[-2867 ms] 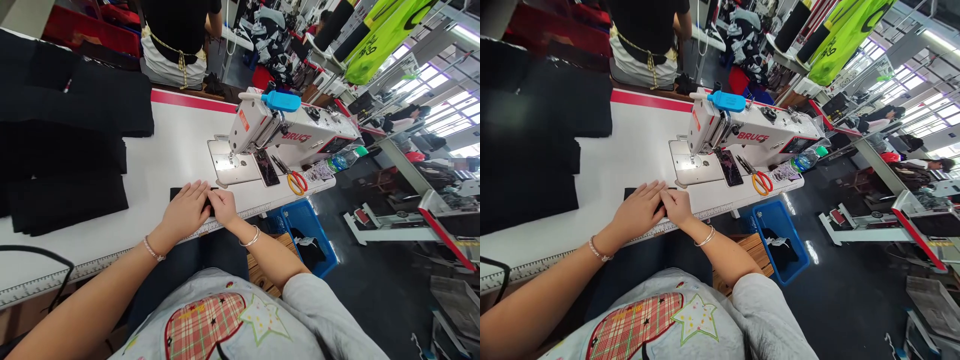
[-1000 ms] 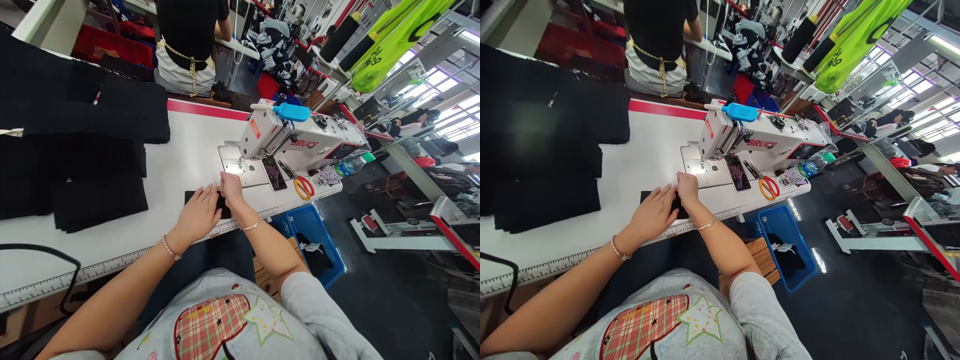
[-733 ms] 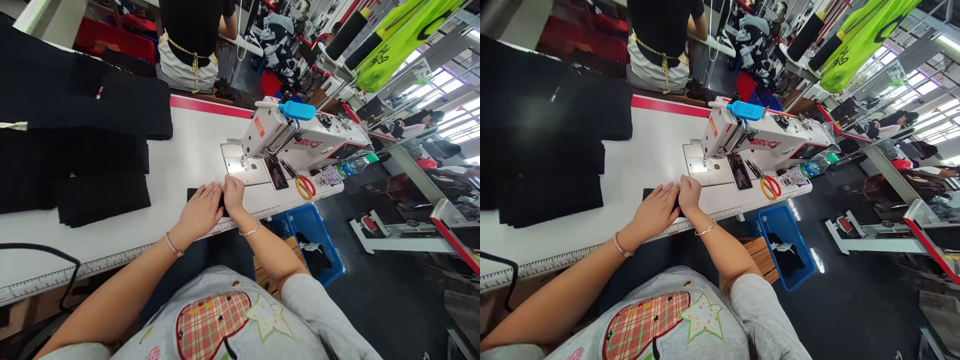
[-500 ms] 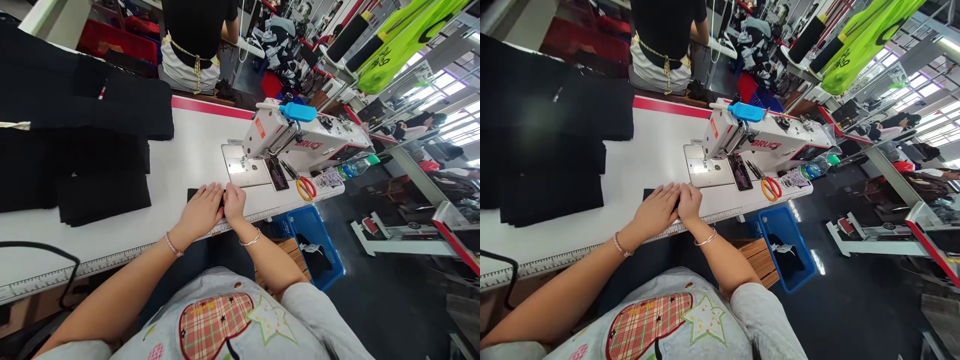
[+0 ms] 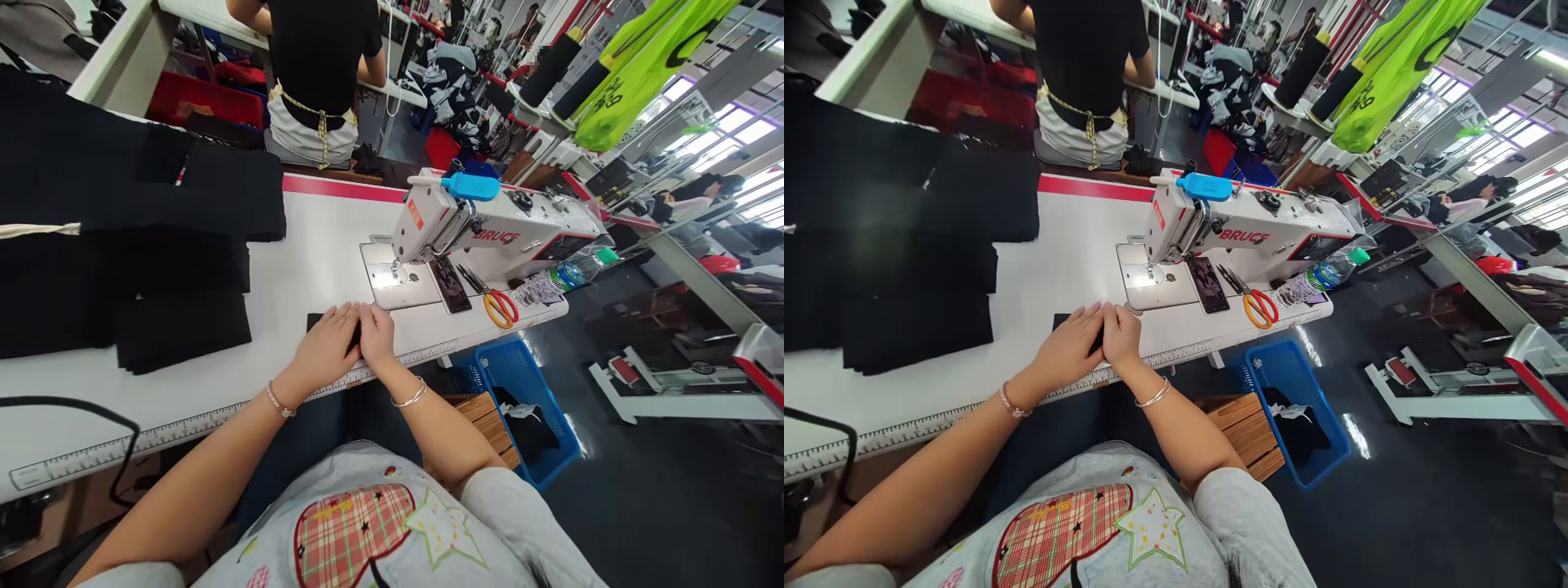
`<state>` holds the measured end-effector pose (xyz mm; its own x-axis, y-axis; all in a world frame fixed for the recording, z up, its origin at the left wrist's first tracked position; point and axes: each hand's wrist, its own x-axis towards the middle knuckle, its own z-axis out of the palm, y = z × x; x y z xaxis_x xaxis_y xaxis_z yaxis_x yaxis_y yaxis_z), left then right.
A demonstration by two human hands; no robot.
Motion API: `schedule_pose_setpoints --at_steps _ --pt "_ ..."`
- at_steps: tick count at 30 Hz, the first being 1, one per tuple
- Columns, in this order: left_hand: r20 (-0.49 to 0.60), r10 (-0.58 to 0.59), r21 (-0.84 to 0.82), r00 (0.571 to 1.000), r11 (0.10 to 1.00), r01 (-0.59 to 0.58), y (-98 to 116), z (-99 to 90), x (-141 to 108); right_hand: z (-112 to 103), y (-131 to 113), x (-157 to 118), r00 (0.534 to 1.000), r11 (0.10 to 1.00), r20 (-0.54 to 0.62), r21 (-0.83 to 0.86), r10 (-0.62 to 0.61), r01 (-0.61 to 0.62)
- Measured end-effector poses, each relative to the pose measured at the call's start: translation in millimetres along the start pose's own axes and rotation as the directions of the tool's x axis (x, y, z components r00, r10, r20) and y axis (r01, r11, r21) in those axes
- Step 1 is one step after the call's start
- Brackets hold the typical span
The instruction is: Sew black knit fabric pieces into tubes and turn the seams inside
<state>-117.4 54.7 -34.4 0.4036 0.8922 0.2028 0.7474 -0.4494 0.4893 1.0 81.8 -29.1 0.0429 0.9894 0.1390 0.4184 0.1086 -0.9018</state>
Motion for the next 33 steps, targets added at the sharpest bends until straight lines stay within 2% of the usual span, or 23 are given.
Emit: schedule_pose_setpoints --at_steps 2,4,7,9,11,15,20,22,26,29,33 --pt "0.009 -0.029 -0.152 1.000 0.988 0.030 -5 -5.3 -1 0 -1 1 0.999 0.997 0.035 -0.072 -0.008 0.011" --pt "0.009 -0.076 -0.340 0.997 0.937 0.075 -11 -11.1 -1 0 -3 1 0.997 0.987 0.081 -0.156 -0.011 0.024" --pt "0.019 -0.155 -0.588 0.988 0.797 0.136 -20 -17.2 -2 0 -7 2 0.988 0.956 0.156 -0.290 0.000 0.045" --pt "0.043 -0.199 -0.675 0.979 0.717 0.175 -23 -18.7 -1 1 -9 2 0.980 0.926 0.201 -0.372 0.008 0.068" --pt "0.073 -0.229 -0.693 0.971 0.688 0.214 -25 -19.0 1 2 -10 0 0.970 0.893 0.243 -0.439 0.008 0.102" --pt "0.101 -0.230 -0.656 0.968 0.716 0.238 -24 -19.1 3 7 -12 -6 0.953 0.834 0.302 -0.527 0.007 0.161" --pt "0.109 -0.255 -0.596 0.961 0.757 0.269 -25 -21.0 4 11 -12 -11 0.931 0.683 0.365 -0.677 -0.012 0.274" --pt "0.107 -0.269 -0.628 0.957 0.728 0.274 -25 -23.8 6 11 -12 -11 0.930 0.664 0.366 -0.690 -0.024 0.288" --pt "0.115 -0.369 -0.741 0.922 0.587 0.327 -19 -30.9 16 12 -12 -11 0.933 0.656 0.355 -0.691 -0.055 0.302" --pt "-0.008 -0.481 -0.822 0.877 0.503 0.268 -14 -29.7 30 13 -11 -12 0.932 0.650 0.354 -0.691 -0.078 0.317" --pt "-0.195 -0.561 -0.855 0.804 0.499 0.141 -20 -19.7 50 12 -9 -12 0.926 0.637 0.364 -0.690 -0.105 0.343"
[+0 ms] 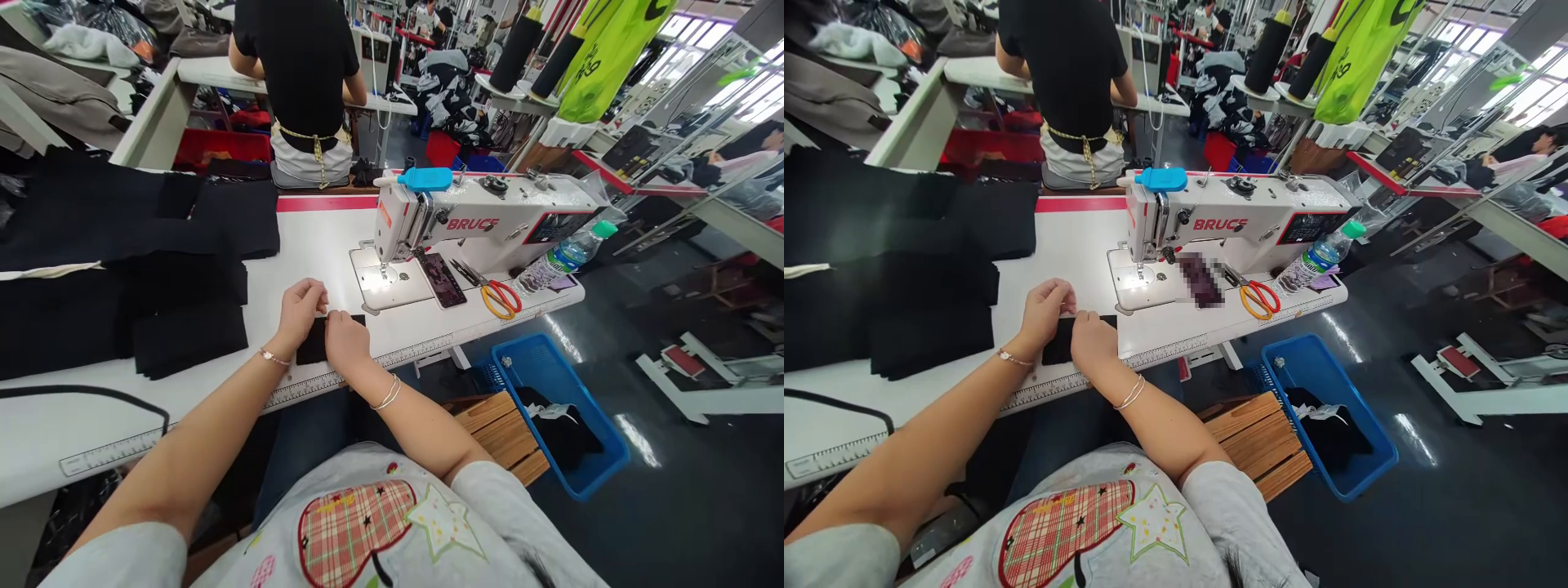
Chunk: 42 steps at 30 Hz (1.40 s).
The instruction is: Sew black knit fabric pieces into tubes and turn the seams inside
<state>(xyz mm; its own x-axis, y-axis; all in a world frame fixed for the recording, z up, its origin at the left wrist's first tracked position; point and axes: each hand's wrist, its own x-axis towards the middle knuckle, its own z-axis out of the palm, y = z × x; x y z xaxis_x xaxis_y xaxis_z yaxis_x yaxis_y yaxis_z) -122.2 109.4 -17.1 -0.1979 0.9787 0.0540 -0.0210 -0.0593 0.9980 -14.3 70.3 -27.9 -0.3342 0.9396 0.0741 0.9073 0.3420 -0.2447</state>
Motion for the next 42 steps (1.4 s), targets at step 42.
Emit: schedule_pose_setpoints --at_steps 42 --pt "0.057 0.244 0.605 0.968 0.763 -0.228 -2 5.7 -37 -1 5 1 1.000 0.998 0.013 0.063 -0.018 0.017"
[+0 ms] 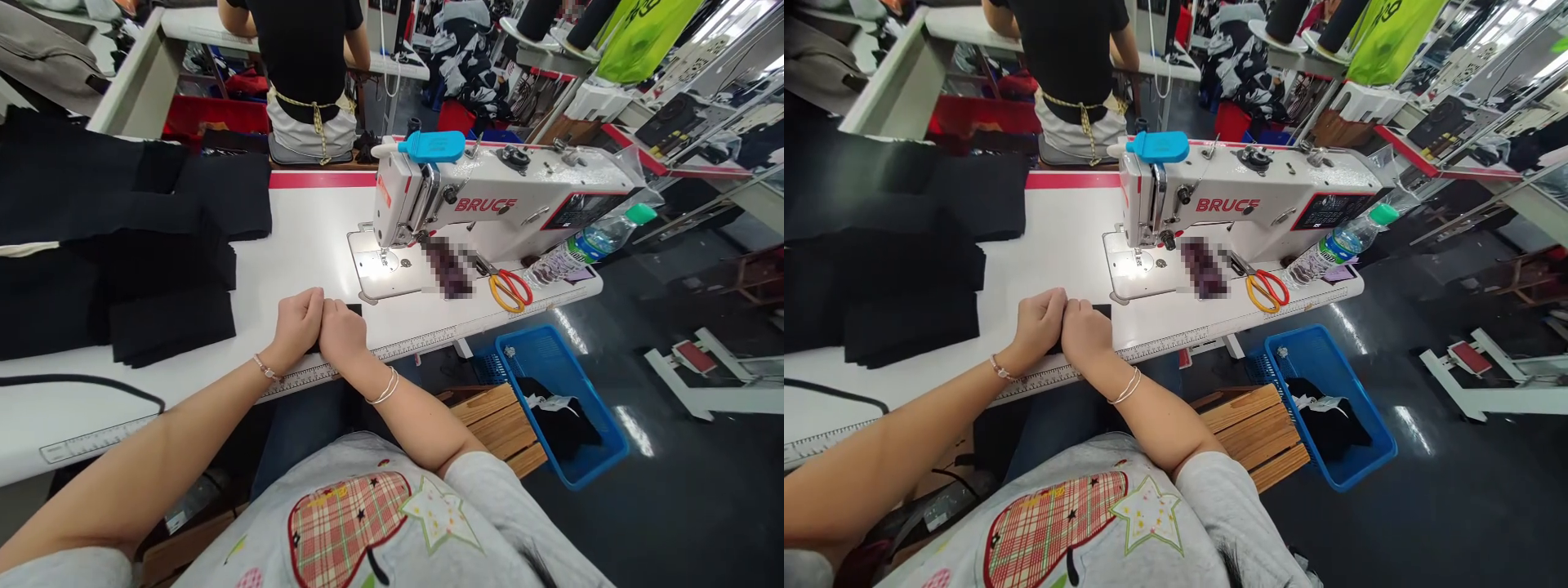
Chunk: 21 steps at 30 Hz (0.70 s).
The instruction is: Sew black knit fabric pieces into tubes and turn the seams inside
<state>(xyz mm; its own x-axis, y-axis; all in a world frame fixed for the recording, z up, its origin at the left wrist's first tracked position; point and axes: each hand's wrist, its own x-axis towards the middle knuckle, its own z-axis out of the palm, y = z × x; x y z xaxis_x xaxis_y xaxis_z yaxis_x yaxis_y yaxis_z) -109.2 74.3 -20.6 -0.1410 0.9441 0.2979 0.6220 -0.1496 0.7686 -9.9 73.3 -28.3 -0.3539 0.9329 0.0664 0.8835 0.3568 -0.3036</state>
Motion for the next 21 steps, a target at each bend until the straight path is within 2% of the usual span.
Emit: schedule_pose_setpoints --at_steps 4,7,18,21 --pt "0.075 0.082 0.059 0.994 0.995 -0.086 -1 -6.4 -6 1 0 0 1.000 1.000 0.007 0.021 -0.006 0.005" --pt "0.091 0.111 0.097 0.990 0.988 -0.120 -3 -9.3 -11 1 0 0 1.000 1.000 0.015 0.019 -0.006 0.006" --pt "0.106 0.141 0.157 0.984 0.975 -0.157 -5 -7.6 -11 -4 -2 1 0.998 1.000 0.067 0.021 0.006 -0.008" --pt "0.128 0.137 0.189 0.982 0.969 -0.160 -4 -8.1 -11 -10 1 5 0.995 0.999 0.101 0.053 -0.004 -0.001"
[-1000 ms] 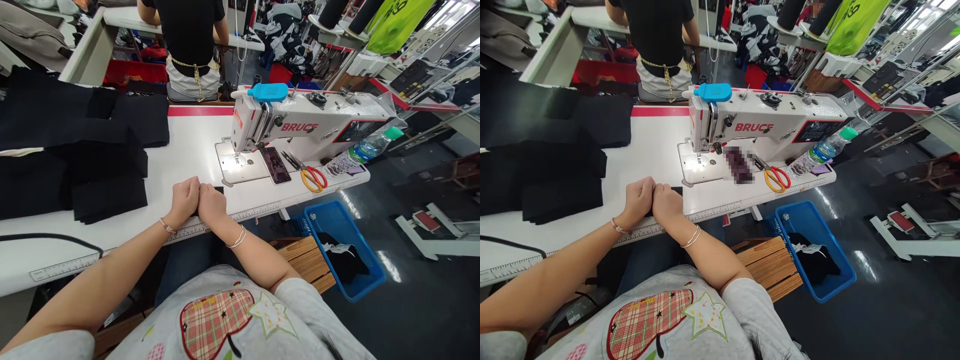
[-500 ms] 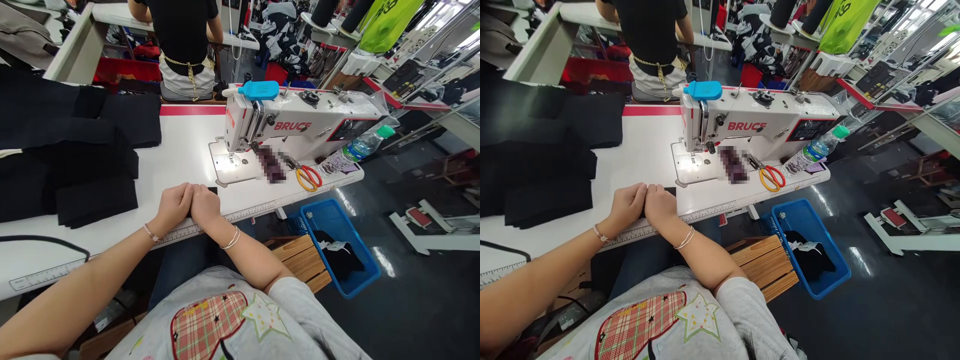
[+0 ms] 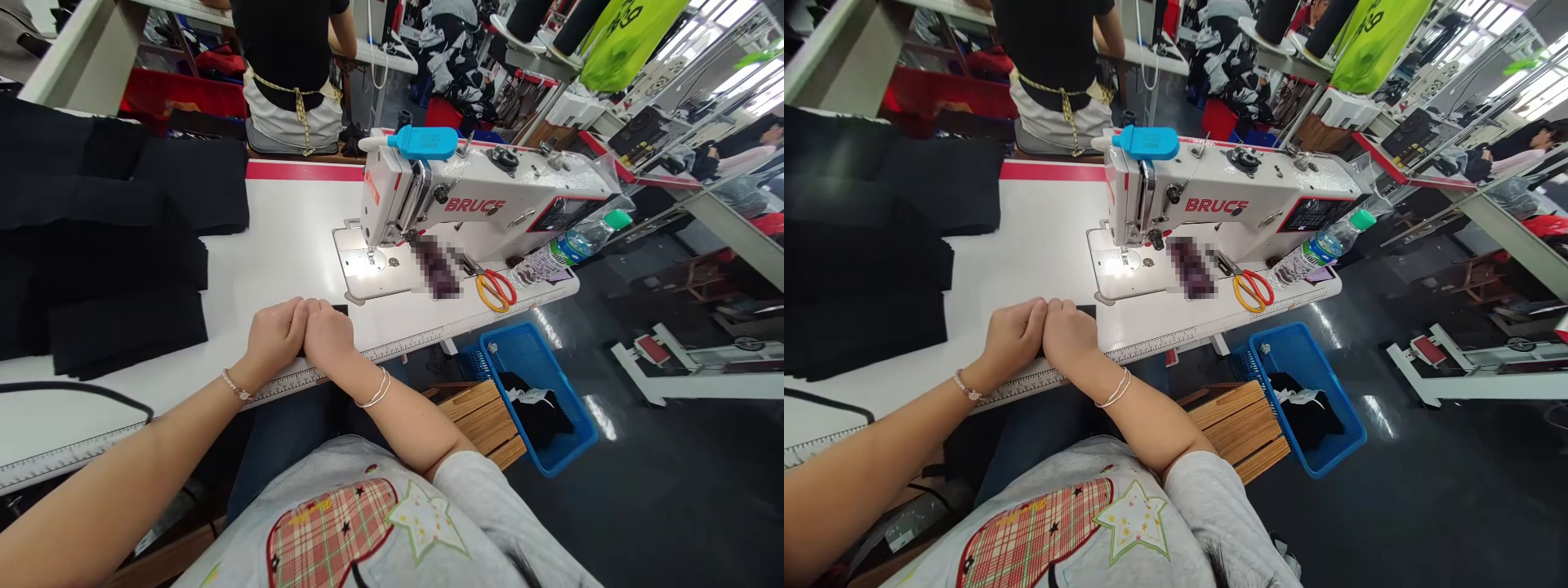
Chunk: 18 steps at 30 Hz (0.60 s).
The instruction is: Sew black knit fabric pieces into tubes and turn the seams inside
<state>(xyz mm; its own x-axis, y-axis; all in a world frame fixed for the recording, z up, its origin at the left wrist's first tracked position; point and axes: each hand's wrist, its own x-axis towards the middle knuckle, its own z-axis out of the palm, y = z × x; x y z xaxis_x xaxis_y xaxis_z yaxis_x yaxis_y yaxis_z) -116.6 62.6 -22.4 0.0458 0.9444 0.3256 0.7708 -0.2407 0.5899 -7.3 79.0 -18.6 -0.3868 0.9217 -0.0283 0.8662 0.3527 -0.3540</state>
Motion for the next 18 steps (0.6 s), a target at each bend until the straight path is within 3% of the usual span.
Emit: schedule_pose_setpoints --at_steps 6,10,13,18 --pt "0.088 -0.031 0.177 0.996 0.984 0.015 2 1.7 2 -28 18 17 0.981 0.970 0.193 0.244 -0.029 -0.019" --pt "0.132 -0.026 0.276 0.991 0.961 -0.012 1 2.9 -4 -34 28 28 0.945 0.926 0.324 0.364 -0.029 -0.096" --pt "0.126 0.098 0.307 0.987 0.942 -0.133 0 3.1 -15 -35 30 37 0.907 0.883 0.421 0.433 -0.022 -0.180" --pt "0.088 0.378 0.317 0.922 0.866 -0.386 -3 4.3 -27 -39 31 47 0.905 0.945 0.425 0.291 0.013 -0.150"
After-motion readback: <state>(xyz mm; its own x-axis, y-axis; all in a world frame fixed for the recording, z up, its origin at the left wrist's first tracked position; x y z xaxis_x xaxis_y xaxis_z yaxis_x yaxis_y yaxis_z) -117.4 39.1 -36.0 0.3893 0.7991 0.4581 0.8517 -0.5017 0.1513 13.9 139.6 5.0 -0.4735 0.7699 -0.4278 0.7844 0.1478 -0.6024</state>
